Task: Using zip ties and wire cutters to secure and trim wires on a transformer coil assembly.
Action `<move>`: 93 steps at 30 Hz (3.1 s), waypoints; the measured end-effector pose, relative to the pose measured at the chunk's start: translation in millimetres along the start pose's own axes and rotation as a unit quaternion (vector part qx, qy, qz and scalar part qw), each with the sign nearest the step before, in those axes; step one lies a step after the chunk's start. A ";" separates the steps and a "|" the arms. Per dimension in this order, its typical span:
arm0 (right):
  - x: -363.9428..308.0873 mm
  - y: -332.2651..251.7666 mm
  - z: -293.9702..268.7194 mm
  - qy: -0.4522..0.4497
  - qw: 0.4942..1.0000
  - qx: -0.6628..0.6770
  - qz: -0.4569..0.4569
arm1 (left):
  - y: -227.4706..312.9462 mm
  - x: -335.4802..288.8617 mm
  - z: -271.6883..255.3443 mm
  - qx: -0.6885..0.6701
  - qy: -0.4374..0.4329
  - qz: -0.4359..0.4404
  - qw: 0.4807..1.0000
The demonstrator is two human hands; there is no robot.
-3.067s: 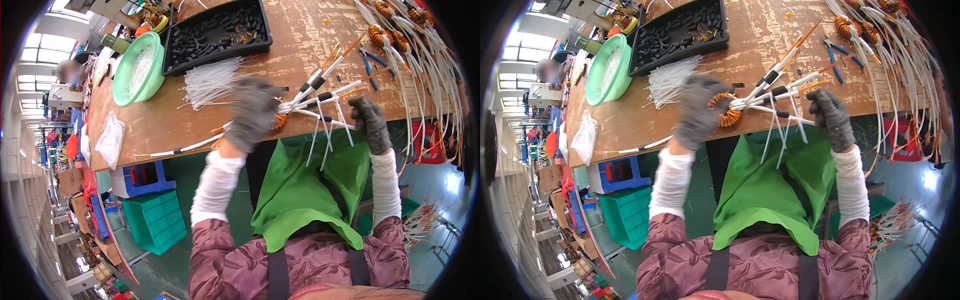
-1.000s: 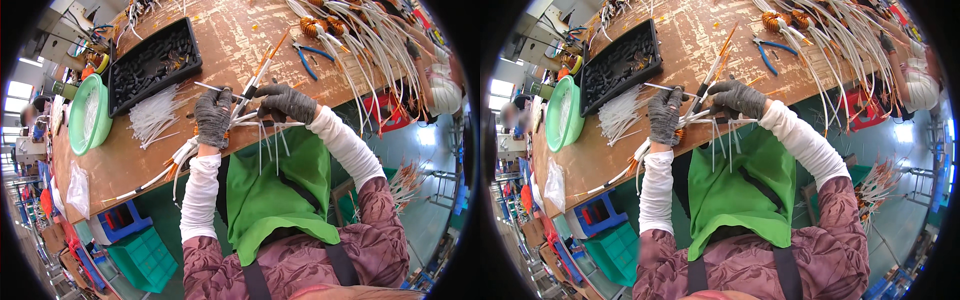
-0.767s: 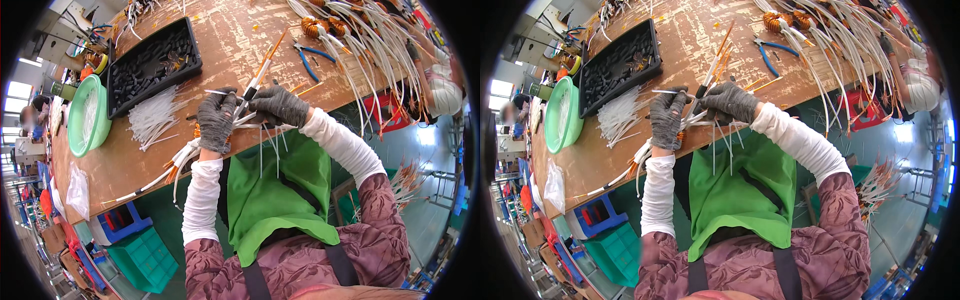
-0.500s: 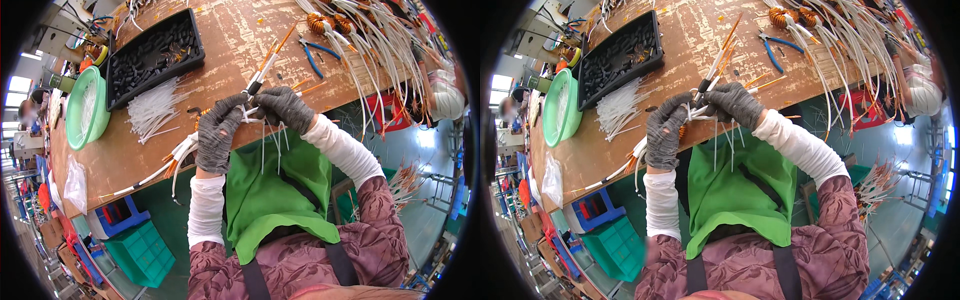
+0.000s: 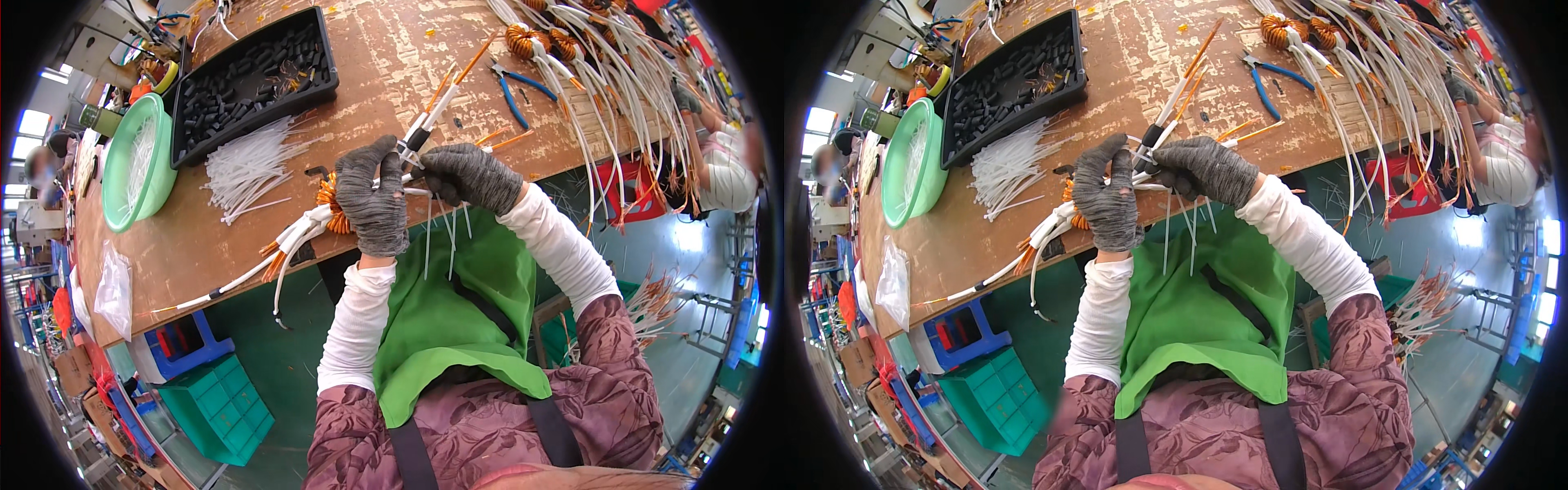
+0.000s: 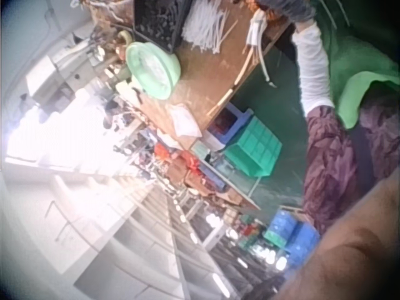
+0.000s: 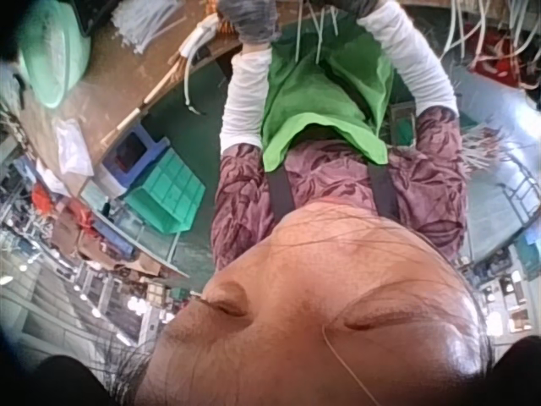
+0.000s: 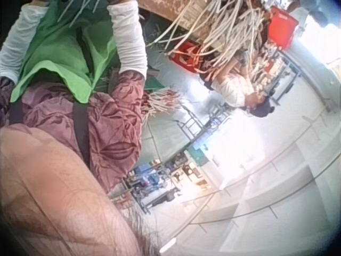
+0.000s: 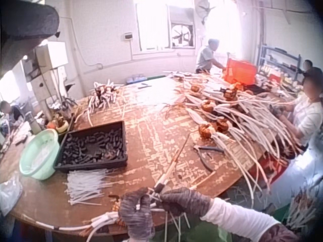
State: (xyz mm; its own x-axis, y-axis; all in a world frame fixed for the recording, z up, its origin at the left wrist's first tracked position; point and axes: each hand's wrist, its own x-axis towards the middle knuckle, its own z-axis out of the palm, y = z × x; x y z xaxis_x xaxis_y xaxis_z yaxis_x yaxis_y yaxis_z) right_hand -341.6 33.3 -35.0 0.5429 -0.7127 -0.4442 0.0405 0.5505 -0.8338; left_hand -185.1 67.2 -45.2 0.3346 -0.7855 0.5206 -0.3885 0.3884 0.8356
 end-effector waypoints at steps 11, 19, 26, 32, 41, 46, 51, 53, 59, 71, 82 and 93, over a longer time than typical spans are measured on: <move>-9.4 4.6 4.5 0.019 0.967 -0.178 -0.182 | 0.0 -5.8 -9.8 0.072 -0.123 0.120 0.982; -16.6 -13.0 8.8 0.011 0.967 -0.221 -0.124 | 5.7 -8.6 -6.0 0.194 -0.066 0.248 0.947; -34.7 -1.9 47.3 -0.079 0.951 -0.208 -0.214 | -17.2 -5.1 -3.9 0.303 -0.076 0.211 0.926; -53.8 -18.4 36.6 -0.052 0.981 -0.181 -0.054 | 2.8 8.3 -20.7 0.286 -0.165 0.154 0.931; -61.0 -25.6 -2.3 0.060 0.973 -0.200 -0.103 | -51.2 93.1 -203.0 0.503 -0.341 0.065 0.792; -56.0 -29.2 9.3 0.049 0.977 -0.184 -0.100 | -68.2 88.6 -185.7 0.624 -0.420 0.177 0.634; -59.6 -34.9 2.9 0.071 0.974 -0.190 -0.105 | -63.1 94.6 -183.3 0.606 -0.422 0.209 0.641; -63.6 -35.9 -8.7 0.052 0.975 -0.175 -0.129 | -49.9 106.3 -191.4 0.465 -0.354 0.168 0.794; -25.0 -43.3 46.4 -0.073 0.935 -0.224 -0.264 | 6.0 105.4 -153.2 -0.261 -0.213 -0.211 0.918; -50.6 -37.6 56.6 -0.104 0.982 -0.115 -0.110 | 25.9 45.3 -71.8 -0.403 -0.244 -0.163 0.867; -27.8 -12.9 -15.4 0.202 0.940 -0.081 -0.265 | 33.1 44.6 -21.9 -0.083 0.040 -0.032 0.995; -21.2 -18.6 -7.3 0.114 0.977 -0.136 -0.119 | 0.4 52.8 10.9 -0.171 -0.149 -0.221 0.948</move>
State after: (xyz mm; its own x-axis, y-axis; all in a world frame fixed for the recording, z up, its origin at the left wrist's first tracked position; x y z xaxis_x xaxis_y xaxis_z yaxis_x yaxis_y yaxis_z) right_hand -360.0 35.0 -12.5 0.3433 -0.9019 -0.2622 -0.0985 0.2431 -0.9650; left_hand -177.0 20.6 -19.3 0.1226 -0.9896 0.0758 0.0519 0.0826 0.9952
